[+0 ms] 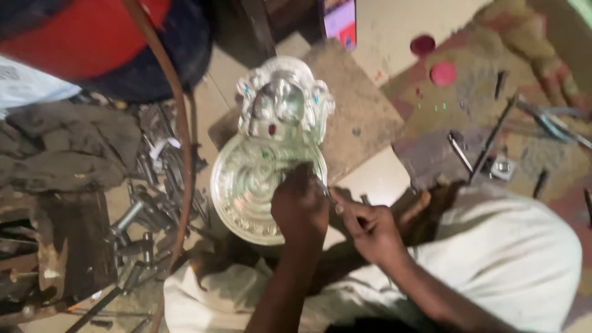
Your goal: The person is sitting on the floor and using a small tool to carefully place and adjust small colored beads or stones onto a silver-colored metal object shaped like a deity. The person rotates the object to access different areas and continues placing the decorative elements.
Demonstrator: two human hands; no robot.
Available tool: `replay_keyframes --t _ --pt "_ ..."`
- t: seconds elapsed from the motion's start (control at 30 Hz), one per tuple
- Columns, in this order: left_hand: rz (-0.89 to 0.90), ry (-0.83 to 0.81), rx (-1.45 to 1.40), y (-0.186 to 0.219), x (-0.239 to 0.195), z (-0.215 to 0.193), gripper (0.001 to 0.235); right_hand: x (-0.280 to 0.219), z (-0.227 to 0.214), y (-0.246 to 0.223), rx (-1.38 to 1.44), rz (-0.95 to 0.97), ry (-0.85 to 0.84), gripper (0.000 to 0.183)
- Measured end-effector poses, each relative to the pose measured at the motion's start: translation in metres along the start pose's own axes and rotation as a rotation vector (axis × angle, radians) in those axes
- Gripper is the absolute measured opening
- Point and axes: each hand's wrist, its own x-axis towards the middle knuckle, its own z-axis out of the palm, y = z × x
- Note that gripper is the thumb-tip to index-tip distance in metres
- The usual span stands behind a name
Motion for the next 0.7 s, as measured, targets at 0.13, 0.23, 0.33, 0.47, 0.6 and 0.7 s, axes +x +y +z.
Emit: replay_keyframes --t 0.13,0.23,0.33,0.47,0.6,0.7 --pt "-0.226 -0.076 -0.054 0.01 -0.013 -0.004 0.033 -0.024 -0.002 0.008 0.043 0.24 -0.019 0.036" --pt "-0.293 -0.092 -0.032 0.013 0.006 -0.005 0.032 -0.001 -0.002 0.002 0.022 0.243 -0.025 0.036" --pt "-0.325 -0.076 -0.104 0.012 0.003 -0.004 0.025 -0.001 0.0 -0.006 0.043 0.171 -0.01 0.034" --pt "-0.203 -0.035 -0.005 0.01 0.009 -0.002 0.03 0.014 -0.003 -0.017 0.022 0.184 0.011 0.038" --pt "-0.385 -0.106 -0.171 0.008 -0.027 -0.003 0.025 -0.015 0.0 -0.017 0.184 0.341 0.003 0.038" --pt "-0.222 -0.053 -0.053 -0.001 -0.004 0.004 0.028 0.004 -0.002 -0.023 0.29 0.241 0.001 0.033"
